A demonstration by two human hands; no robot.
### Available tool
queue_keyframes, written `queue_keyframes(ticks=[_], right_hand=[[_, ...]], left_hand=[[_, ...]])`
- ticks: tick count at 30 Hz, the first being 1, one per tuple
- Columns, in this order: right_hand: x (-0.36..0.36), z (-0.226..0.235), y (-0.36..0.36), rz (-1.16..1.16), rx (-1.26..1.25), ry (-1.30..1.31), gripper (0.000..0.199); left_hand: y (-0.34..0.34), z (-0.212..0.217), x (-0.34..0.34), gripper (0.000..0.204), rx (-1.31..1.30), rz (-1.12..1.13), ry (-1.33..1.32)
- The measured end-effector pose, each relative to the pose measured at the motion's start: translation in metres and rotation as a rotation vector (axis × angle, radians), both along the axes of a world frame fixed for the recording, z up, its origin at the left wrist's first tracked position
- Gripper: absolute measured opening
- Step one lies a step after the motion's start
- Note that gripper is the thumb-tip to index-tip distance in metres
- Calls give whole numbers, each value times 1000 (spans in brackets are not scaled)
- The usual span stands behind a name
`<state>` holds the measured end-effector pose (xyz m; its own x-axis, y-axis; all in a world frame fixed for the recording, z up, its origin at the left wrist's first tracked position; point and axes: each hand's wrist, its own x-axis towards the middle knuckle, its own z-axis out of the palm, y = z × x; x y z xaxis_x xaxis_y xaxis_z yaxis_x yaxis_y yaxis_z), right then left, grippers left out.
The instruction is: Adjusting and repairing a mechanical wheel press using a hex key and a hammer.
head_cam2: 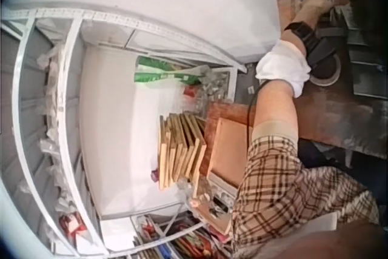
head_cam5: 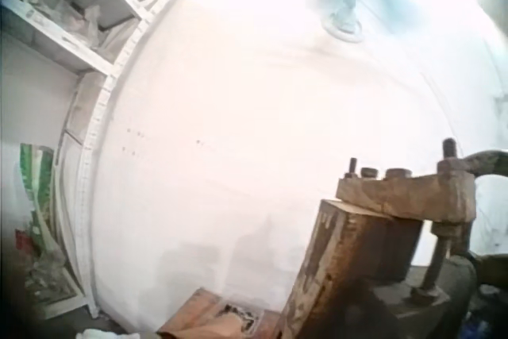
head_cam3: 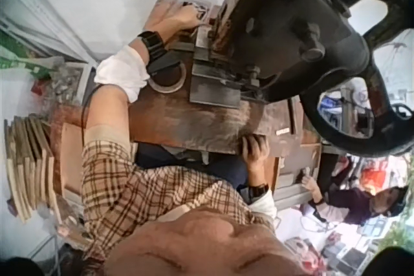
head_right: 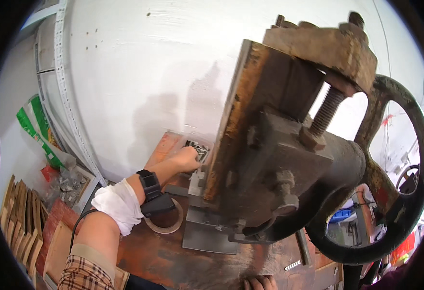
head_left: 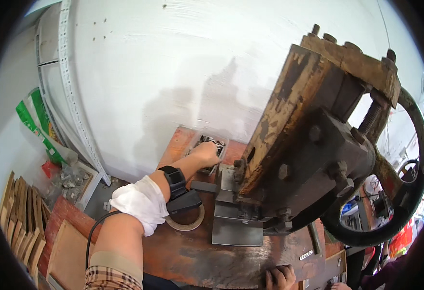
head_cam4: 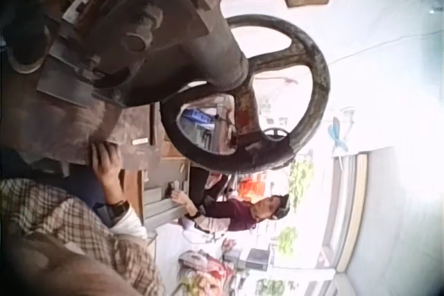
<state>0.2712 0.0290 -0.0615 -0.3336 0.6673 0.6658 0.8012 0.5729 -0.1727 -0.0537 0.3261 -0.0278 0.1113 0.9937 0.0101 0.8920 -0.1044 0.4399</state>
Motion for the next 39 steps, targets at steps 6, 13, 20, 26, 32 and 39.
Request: queue_keyframes(ticks=[6, 13, 20, 26, 32, 39], right_hand=[[11, -10, 1, 46, 42, -84, 12], [4, 1, 2, 72, -114, 137, 17], [-69, 85, -2, 390, -311, 325, 41], [-29, 71, 6, 238, -360, 165, 44], [-15, 106, 51, 310, -165, -74, 36], [-17, 138, 70, 319, -166, -202, 29]], left_hand=[[-44, 41, -13, 26, 199, 126, -584], [-188, 93, -33, 10, 209, 147, -1343], [-308, 24, 98, 15, 30, 16, -1413], [-290, 27, 121, 23, 160, -103, -1104], [-254, 23, 119, 18, -55, 12, -1760], [-245, 31, 124, 20, -29, 18, -1830]])
